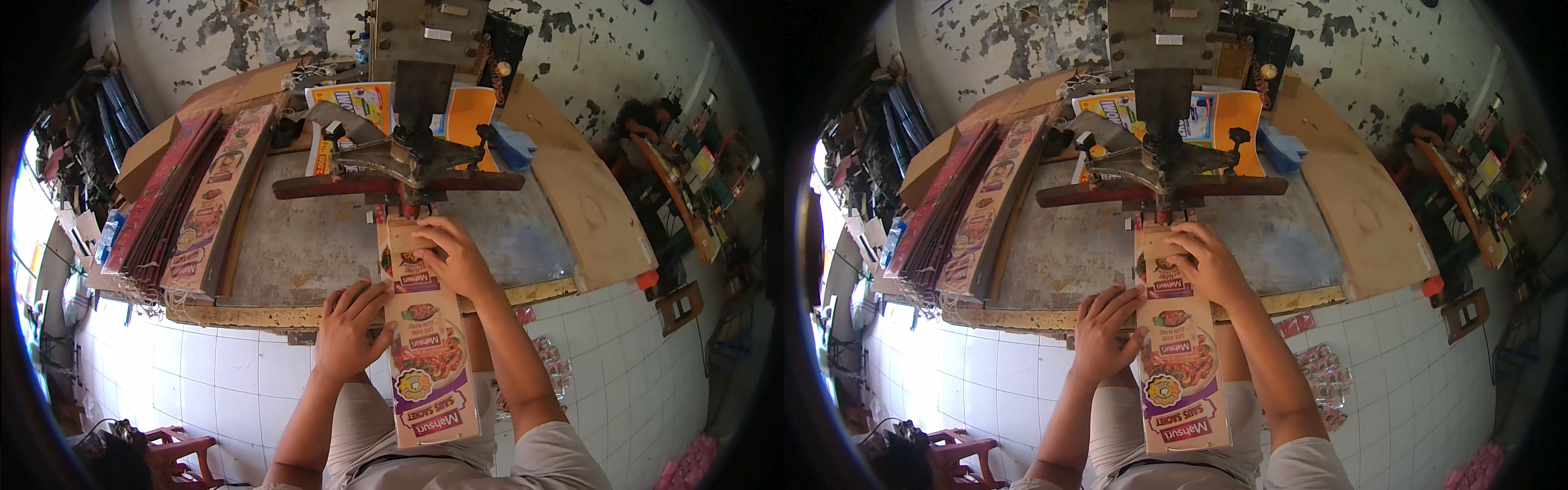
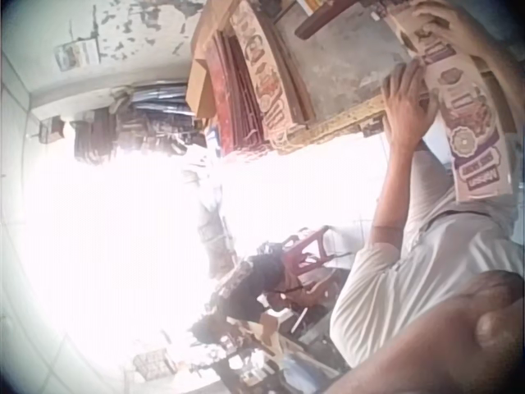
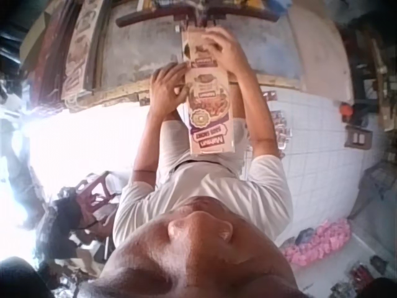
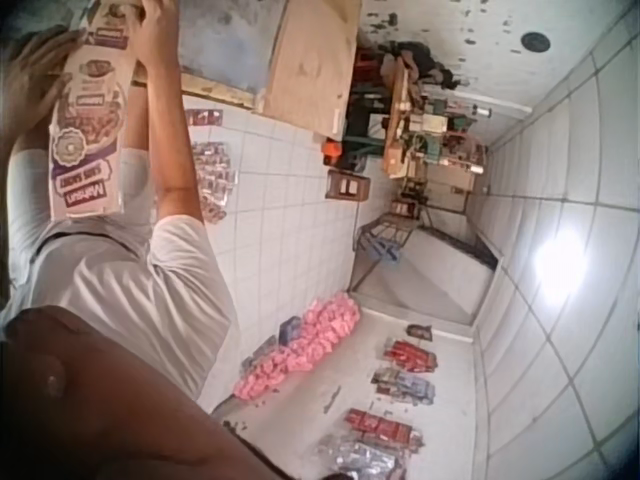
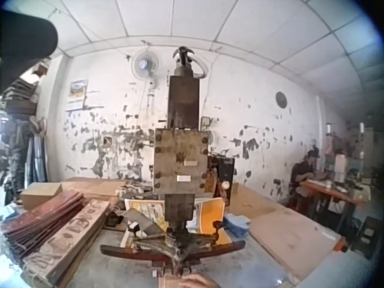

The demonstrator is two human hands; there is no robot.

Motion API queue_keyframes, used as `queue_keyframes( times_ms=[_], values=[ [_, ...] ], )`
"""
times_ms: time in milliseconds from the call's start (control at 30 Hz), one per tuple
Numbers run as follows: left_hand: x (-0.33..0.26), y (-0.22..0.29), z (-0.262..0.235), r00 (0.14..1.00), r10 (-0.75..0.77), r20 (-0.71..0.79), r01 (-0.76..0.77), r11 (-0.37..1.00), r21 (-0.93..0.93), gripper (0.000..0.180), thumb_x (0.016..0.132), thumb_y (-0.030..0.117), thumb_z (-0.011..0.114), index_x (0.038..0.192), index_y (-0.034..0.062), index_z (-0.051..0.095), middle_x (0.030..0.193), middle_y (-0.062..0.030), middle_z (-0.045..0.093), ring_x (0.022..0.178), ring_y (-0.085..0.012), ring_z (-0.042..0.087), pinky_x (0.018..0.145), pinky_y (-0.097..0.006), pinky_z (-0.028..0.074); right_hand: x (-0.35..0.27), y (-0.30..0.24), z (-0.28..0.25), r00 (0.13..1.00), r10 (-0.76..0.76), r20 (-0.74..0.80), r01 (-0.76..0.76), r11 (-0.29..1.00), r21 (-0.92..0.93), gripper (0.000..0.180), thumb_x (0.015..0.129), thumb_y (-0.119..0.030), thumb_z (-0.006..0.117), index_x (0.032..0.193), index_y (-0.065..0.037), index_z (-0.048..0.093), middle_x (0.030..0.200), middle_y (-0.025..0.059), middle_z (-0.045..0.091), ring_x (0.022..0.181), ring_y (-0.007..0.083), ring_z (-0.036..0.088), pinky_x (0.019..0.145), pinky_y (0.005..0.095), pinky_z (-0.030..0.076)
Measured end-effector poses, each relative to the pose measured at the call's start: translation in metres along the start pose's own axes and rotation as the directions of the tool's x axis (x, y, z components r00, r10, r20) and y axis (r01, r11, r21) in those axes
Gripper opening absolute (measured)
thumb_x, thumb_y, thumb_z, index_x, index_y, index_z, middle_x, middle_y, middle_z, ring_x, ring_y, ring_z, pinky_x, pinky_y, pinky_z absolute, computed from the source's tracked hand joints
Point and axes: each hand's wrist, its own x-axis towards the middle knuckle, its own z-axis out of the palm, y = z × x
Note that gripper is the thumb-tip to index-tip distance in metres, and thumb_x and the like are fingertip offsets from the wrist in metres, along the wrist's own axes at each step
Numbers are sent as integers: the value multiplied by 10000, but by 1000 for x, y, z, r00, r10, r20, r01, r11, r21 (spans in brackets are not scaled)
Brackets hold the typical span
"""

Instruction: The person places long cardboard strips onto a manual screen printing press, lowers the frame, and slides a wooden block across the surface to apply pressure. They then lift the frame and remove the printed strip.

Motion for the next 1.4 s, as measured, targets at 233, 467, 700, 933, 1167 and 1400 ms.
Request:
queue_keyframes(
  times_ms=[233, 467, 700, 933, 1167, 1400],
  values=[
    [1, 1, 1, 1000, -6, 3, 6, 1000, 2, 486, 967, 324, 803, 1389, 90, 753, 1513, -33, 727, 1445, -325, 619, 1215, -539, 438, 0, 3, 1, 1000, -17, -11, 17, 999, -28, 380, 921, -26, 872, 1283, -55, 759, 1408, 89, 701, 1289, 334, 687, 1063, 456, 582],
    [-1, 0, 2, 1000, 1, -4, -1, 1000, 1, 487, 961, 308, 804, 1399, 100, 750, 1516, -31, 724, 1441, -322, 620, 1210, -537, 441, -2, 4, 1, 1000, -4, -10, 3, 1000, -19, 365, 938, -55, 873, 1284, -46, 757, 1400, 99, 705, 1279, 339, 700, 1040, 451, 593],
    [-2, 0, 3, 1000, 17, -15, -17, 1000, 26, 501, 959, 297, 799, 1420, 109, 743, 1540, -35, 713, 1449, -325, 618, 1213, -536, 441, -4, 0, 2, 998, 18, -63, -19, 1000, -8, 368, 941, -84, 880, 1282, -41, 749, 1400, 113, 707, 1291, 358, 695, 1065, 465, 582],
    [-7, -2, 8, 998, 49, -28, -47, 998, 44, 510, 978, 299, 751, 1444, 93, 729, 1572, -53, 700, 1481, -339, 612, 1230, -528, 435, -13, 3, -1, 1000, 23, -19, -22, 1000, 14, 408, 914, -72, 894, 1292, -50, 742, 1402, 109, 700, 1294, 360, 690, 1048, 465, 593],
    [-51, -12, 25, 995, -24, -94, 35, 993, 110, 523, 1025, 324, 698, 1503, 112, 704, 1674, -81, 615, 1601, -341, 492, 1311, -552, 303, -95, -65, -59, 996, 49, 72, -54, 996, 65, 405, 887, -50, 909, 1262, -73, 758, 1400, 87, 692, 1286, 326, 689, 1035, 453, 603],
    [-75, -25, 65, 974, -19, -226, 67, 976, 207, 530, 1029, 301, 714, 1532, 136, 683, 1678, -77, 603, 1646, -355, 420, 1369, -578, 154, -167, -8, -164, 866, 235, -442, -393, 865, -312, 422, 887, -32, 898, 1271, -54, 722, 1317, 118, 713, 1261, 362, 683, 1083, 469, 547]
  ],
)
